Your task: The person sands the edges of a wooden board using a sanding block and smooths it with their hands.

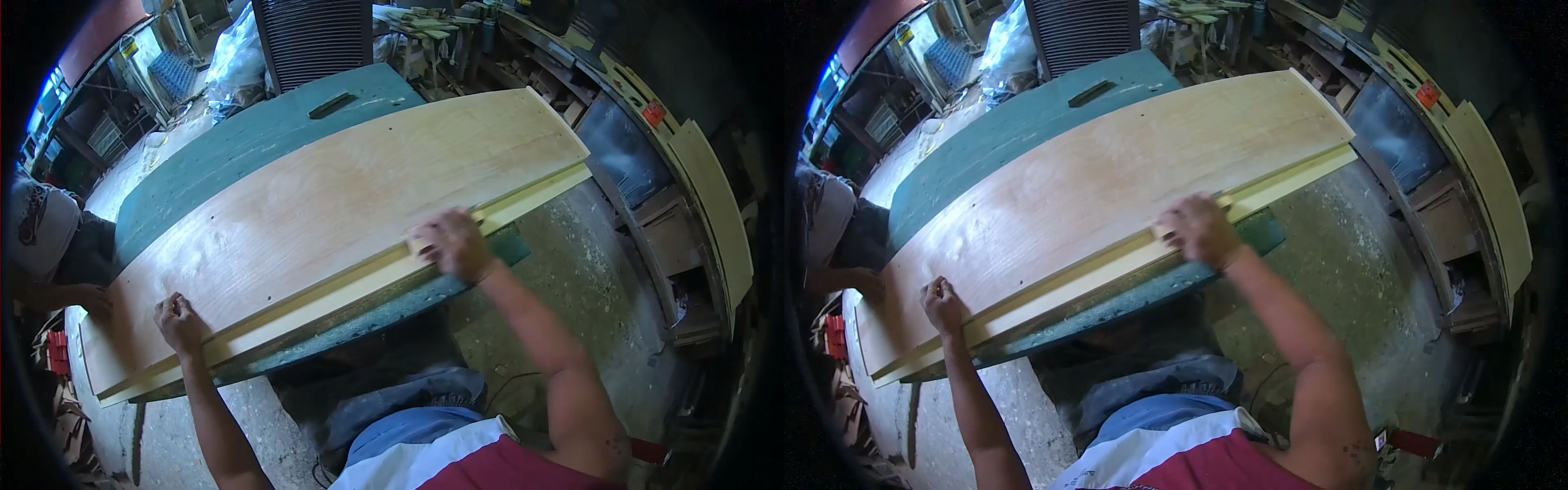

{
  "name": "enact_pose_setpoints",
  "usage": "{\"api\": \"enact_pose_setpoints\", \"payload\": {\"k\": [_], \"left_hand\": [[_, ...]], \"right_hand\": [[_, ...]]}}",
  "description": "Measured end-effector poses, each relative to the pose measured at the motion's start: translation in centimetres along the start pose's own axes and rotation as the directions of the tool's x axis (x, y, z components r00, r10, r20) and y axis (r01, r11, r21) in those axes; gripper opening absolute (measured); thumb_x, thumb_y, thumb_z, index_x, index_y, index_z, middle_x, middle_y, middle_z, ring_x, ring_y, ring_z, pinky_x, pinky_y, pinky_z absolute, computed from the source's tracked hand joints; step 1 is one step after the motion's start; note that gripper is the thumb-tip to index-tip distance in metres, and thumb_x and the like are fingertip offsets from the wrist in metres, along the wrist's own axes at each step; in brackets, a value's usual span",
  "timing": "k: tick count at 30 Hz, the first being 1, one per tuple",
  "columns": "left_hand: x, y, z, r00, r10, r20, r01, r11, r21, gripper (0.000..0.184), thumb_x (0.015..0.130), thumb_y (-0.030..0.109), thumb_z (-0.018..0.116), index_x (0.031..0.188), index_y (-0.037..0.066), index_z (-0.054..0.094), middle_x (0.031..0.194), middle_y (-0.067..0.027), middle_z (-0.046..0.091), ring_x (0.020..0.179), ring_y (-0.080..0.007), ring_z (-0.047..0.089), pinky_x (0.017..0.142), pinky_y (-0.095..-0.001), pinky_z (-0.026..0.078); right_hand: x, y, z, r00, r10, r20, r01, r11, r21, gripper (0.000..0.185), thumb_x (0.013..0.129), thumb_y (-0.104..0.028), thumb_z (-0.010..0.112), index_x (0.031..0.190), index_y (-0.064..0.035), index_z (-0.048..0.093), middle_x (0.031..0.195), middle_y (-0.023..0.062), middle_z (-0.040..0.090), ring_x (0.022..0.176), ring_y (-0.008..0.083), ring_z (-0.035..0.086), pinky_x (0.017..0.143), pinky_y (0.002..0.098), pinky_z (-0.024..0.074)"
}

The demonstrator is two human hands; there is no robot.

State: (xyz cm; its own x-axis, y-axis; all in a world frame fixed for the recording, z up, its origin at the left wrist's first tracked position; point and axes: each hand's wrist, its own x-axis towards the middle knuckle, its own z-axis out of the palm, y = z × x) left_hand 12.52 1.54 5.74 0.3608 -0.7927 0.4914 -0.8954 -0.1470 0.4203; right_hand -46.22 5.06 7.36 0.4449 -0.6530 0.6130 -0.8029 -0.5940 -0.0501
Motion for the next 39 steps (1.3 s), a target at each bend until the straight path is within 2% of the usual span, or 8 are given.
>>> {"api": "enact_pose_setpoints", "payload": {"k": [19,22,25,27,34,36,37,39], "left_hand": [[0.5,-1.8,1.2,0.998,-0.020,-0.052,0.018,0.999,-0.037,0.016,0.098,0.010,0.068,0.107,0.000,0.076,0.100,-0.0120,0.068,0.085,-0.0237,0.065,0.079,-0.0366,0.053],[0.9,-2.8,1.3,0.999,0.000,-0.040,0.000,1.000,0.007,0.015,0.098,0.010,0.068,0.108,0.001,0.076,0.100,-0.0118,0.068,0.084,-0.0232,0.066,0.079,-0.0359,0.053],[0.5,-1.6,1.0,0.996,0.029,-0.078,-0.028,0.999,0.024,0.015,0.098,0.009,0.068,0.107,0.001,0.076,0.099,-0.0116,0.068,0.083,-0.0230,0.065,0.078,-0.0360,0.053],[0.5,-1.7,1.1,0.998,0.008,-0.062,-0.007,1.000,0.030,0.014,0.098,0.010,0.068,0.106,0.001,0.076,0.098,-0.0114,0.068,0.083,-0.0233,0.065,0.079,-0.0361,0.053],[0.6,-1.7,1.2,0.999,-0.008,-0.053,0.010,0.999,0.035,0.015,0.099,0.012,0.067,0.106,0.002,0.075,0.099,-0.0118,0.066,0.087,-0.0253,0.063,0.082,-0.0379,0.052],[0.4,-1.4,1.1,0.999,-0.015,-0.042,0.017,0.999,0.043,0.015,0.099,0.013,0.067,0.106,0.002,0.075,0.100,-0.0122,0.066,0.088,-0.0258,0.063,0.082,-0.0383,0.052],[0.5,-1.2,1.0,0.999,-0.030,-0.042,0.032,0.998,0.053,0.016,0.099,0.013,0.067,0.106,0.002,0.075,0.100,-0.0126,0.066,0.089,-0.0263,0.063,0.083,-0.0386,0.052],[0.8,-1.6,1.0,0.999,-0.023,-0.027,0.025,0.997,0.073,0.016,0.099,0.013,0.067,0.106,0.002,0.075,0.100,-0.0128,0.066,0.089,-0.0271,0.063,0.083,-0.0393,0.052]], "right_hand": [[-15.1,32.5,-13.1,0.986,0.106,0.132,-0.073,0.969,-0.237,0.061,0.066,-0.005,0.084,0.120,-0.0177,0.061,0.114,0.0110,0.062,0.106,0.0370,0.063,0.088,0.0455,0.0553],[-17.1,35.7,-14.5,0.971,0.195,0.142,-0.167,0.968,-0.189,0.054,0.073,0.000,0.081,0.121,-0.0175,0.063,0.114,0.0116,0.062,0.105,0.0363,0.064,0.089,0.0448,0.0552],[-18.5,38.0,-17.1,0.670,0.729,0.140,-0.742,0.663,0.099,0.047,0.081,0.003,0.076,0.122,-0.0147,0.063,0.116,0.0132,0.063,0.105,0.0367,0.065,0.089,0.0456,0.0548],[-19.7,39.0,-18.7,0.853,0.516,-0.077,-0.491,0.745,-0.450,0.040,0.087,0.003,0.073,0.123,-0.0117,0.064,0.120,0.0158,0.064,0.105,0.0392,0.066,0.088,0.0475,0.0542],[-17.2,35.2,-20.7,0.740,0.566,-0.364,-0.673,0.616,-0.411,0.032,0.094,-0.013,0.074,0.123,-0.0084,0.063,0.116,0.0182,0.066,0.108,0.0429,0.065,0.087,0.0493,0.0532],[-15.7,33.8,-20.9,0.481,0.821,-0.308,-0.843,0.335,-0.421,0.042,0.098,-0.029,0.072,0.128,-0.0022,0.062,0.114,0.0228,0.069,0.107,0.0423,0.069,0.088,0.0461,0.0546],[-15.6,34.2,-21.0,0.477,0.822,-0.312,-0.845,0.330,-0.421,0.042,0.098,-0.029,0.072,0.128,-0.0022,0.062,0.114,0.0228,0.069,0.107,0.0423,0.069,0.088,0.0461,0.0546],[-14.9,34.1,-21.1,0.142,0.977,-0.160,-0.948,0.087,-0.307,0.056,0.098,-0.047,0.067,0.124,0.0029,0.066,0.110,0.0259,0.071,0.099,0.0405,0.073,0.080,0.0445,0.0561]]}}
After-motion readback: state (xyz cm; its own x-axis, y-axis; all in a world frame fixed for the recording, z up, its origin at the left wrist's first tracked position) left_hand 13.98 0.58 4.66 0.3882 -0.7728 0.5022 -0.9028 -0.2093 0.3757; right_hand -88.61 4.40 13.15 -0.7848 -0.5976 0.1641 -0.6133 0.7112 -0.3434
